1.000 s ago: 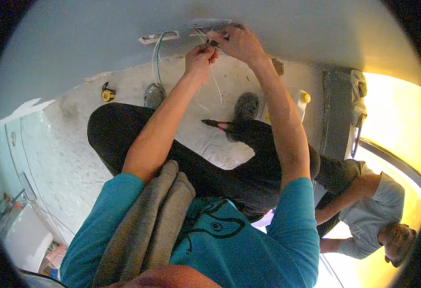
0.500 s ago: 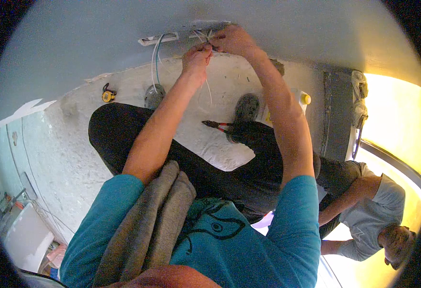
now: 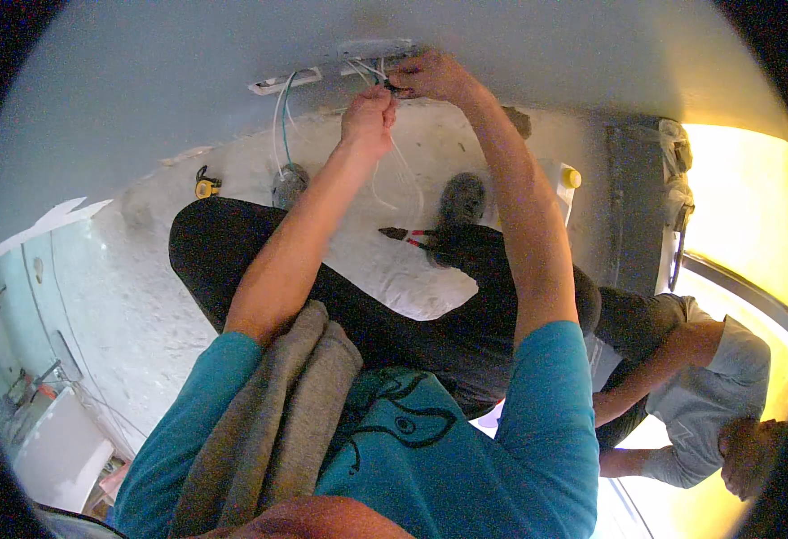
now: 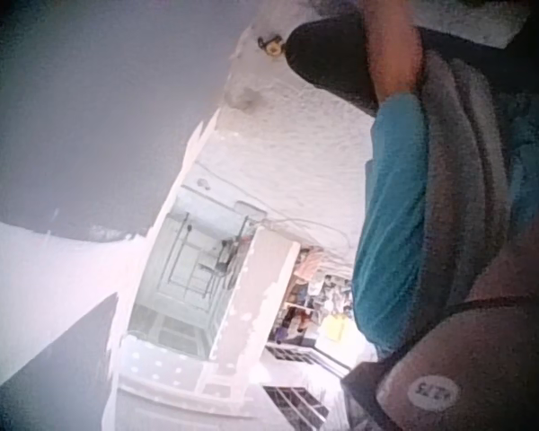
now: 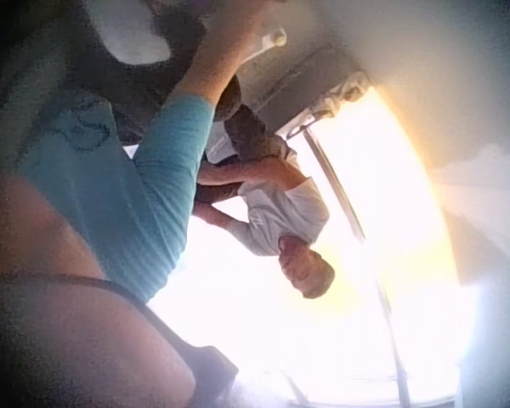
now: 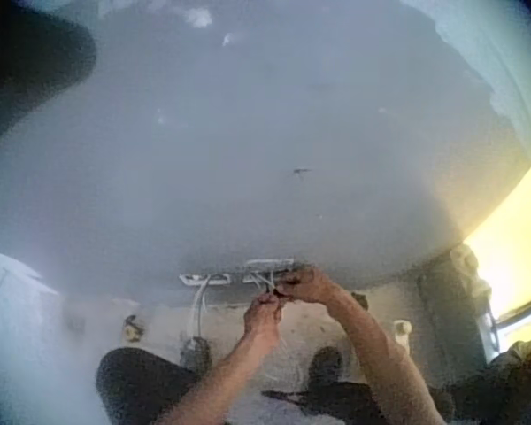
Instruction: The person uses pliers to strip and twist electrical wires together within a wall opening, then wraps the connection with black electrical tape.
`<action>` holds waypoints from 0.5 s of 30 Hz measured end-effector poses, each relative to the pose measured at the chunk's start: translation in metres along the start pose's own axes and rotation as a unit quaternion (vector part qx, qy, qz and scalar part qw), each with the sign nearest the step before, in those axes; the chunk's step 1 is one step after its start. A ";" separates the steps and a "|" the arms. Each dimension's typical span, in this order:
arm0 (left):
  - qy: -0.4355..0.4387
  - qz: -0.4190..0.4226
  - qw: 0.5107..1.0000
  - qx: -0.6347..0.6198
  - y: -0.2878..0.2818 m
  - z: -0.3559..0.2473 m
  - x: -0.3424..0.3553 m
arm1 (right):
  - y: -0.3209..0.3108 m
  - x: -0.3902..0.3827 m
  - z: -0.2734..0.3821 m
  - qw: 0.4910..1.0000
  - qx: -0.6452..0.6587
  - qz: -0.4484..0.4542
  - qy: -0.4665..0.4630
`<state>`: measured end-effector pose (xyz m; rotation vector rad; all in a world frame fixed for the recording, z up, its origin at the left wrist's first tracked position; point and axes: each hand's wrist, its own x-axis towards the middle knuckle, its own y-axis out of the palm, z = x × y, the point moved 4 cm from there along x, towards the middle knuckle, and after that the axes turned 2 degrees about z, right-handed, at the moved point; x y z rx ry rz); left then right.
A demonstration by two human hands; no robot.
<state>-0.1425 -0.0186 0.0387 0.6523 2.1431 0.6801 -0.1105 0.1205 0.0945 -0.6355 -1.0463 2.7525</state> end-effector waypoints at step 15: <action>-0.061 -0.060 0.976 -0.203 0.008 0.026 0.003 | 0.016 0.008 -0.019 0.956 0.245 0.152 0.052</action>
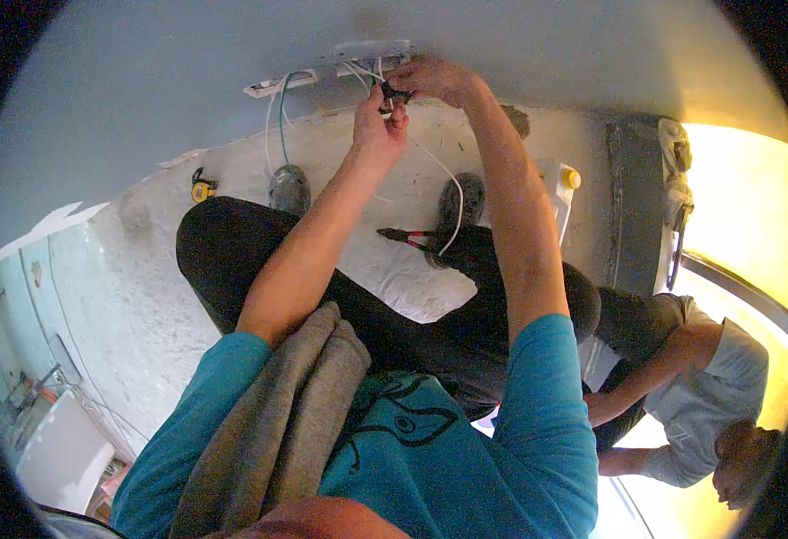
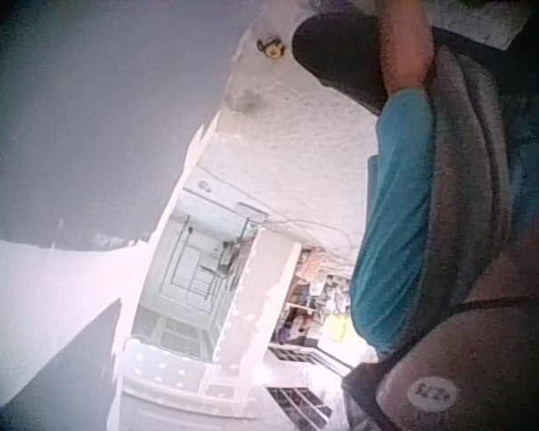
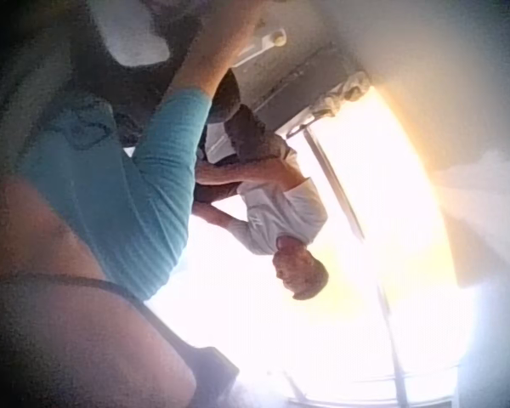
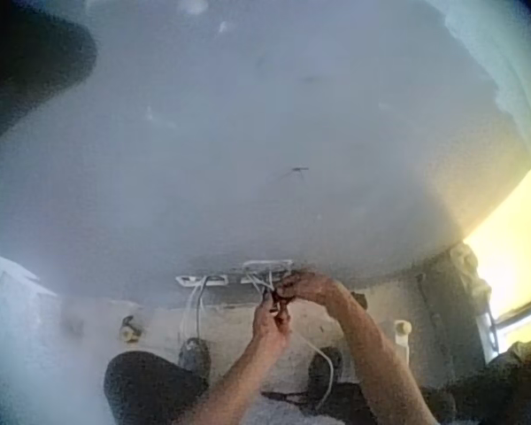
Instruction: The person uses pliers to strip and twist electrical wires together within a wall opening, then wraps the connection with black electrical tape.
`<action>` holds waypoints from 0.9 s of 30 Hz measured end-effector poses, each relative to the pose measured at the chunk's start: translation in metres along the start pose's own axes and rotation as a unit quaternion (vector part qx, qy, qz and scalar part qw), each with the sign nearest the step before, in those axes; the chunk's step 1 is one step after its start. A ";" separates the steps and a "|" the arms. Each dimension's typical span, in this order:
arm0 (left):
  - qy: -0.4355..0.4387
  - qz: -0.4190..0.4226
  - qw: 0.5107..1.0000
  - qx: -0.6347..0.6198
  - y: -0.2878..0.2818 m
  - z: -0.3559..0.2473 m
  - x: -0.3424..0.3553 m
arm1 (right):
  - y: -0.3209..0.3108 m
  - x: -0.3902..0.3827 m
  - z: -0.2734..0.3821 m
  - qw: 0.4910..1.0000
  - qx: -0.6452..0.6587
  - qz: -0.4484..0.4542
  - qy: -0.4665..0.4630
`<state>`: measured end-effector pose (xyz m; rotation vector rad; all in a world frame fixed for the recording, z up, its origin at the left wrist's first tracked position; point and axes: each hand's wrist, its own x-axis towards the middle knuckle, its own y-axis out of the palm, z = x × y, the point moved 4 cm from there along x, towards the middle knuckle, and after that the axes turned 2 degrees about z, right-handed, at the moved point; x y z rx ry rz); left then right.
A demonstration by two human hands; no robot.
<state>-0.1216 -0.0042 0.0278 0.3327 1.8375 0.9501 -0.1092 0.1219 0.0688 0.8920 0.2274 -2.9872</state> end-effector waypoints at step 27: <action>0.271 0.114 0.908 0.300 -0.010 0.023 0.027 | 0.055 0.017 0.064 0.750 -0.652 -0.100 -0.053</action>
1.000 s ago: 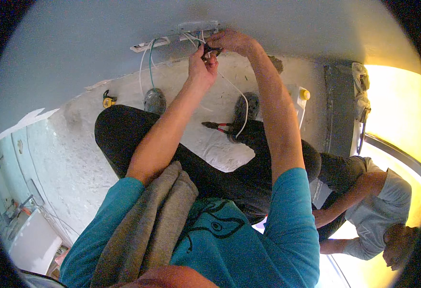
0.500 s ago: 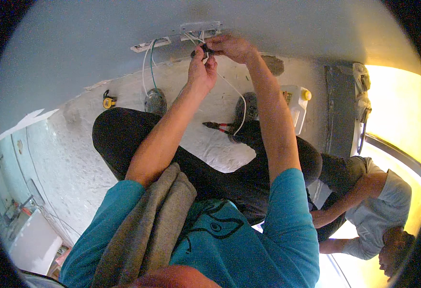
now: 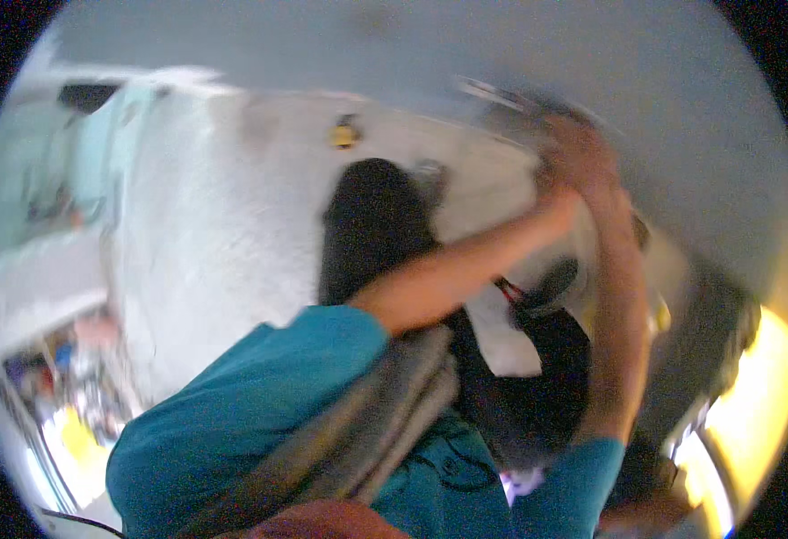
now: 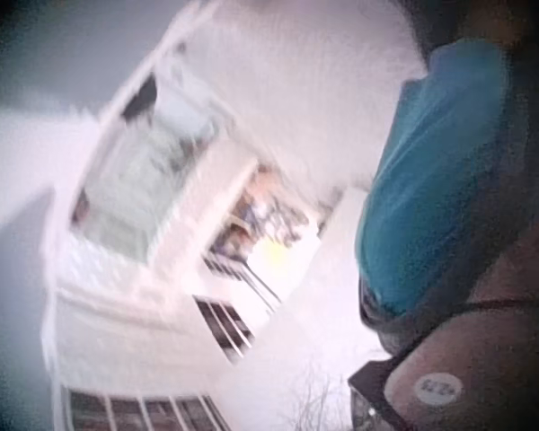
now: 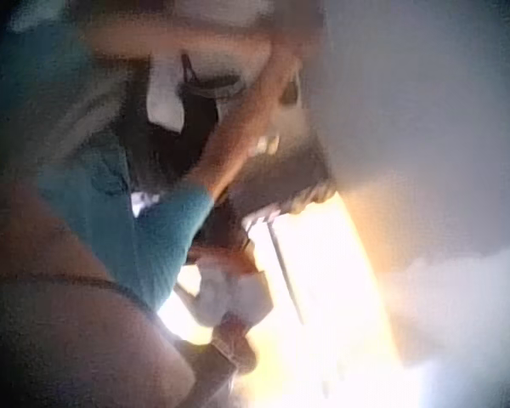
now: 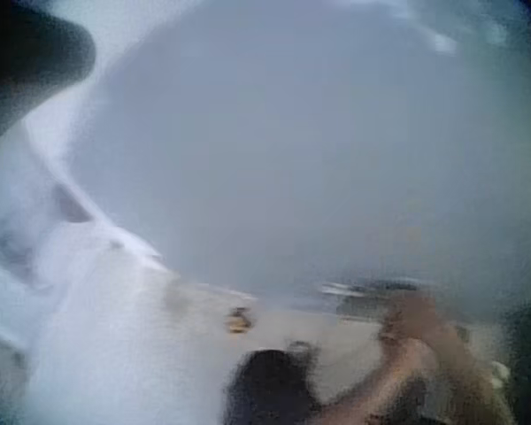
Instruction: The person uses pliers to strip and twist electrical wires together within a wall opening, then wraps the connection with black electrical tape.
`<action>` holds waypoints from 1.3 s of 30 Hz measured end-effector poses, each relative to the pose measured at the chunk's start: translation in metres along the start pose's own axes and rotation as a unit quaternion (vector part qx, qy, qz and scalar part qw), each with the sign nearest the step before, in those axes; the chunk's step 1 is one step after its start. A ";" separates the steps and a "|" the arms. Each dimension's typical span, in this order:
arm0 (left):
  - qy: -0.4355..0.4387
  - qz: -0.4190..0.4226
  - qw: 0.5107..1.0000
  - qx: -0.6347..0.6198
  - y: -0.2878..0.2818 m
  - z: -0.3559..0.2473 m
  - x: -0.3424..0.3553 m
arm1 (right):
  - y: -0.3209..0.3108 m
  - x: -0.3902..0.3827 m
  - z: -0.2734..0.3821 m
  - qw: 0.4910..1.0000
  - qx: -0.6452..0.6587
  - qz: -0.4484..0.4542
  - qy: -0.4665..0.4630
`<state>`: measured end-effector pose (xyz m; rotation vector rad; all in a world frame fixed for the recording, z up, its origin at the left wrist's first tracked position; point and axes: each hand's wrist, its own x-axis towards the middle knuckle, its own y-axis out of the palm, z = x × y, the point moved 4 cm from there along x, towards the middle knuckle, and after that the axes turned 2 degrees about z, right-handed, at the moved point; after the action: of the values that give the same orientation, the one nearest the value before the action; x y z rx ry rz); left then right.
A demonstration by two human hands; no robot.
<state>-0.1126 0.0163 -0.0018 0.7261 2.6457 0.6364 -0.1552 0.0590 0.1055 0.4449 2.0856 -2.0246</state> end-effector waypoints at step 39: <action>-0.079 -0.036 0.994 -0.065 -0.042 -0.026 0.012 | -0.005 -0.012 -0.035 0.985 0.114 -0.002 0.133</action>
<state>-0.1497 -0.0184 -0.0031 0.6149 2.4488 0.6926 -0.1436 0.0929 0.1163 0.7904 1.9965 -2.3294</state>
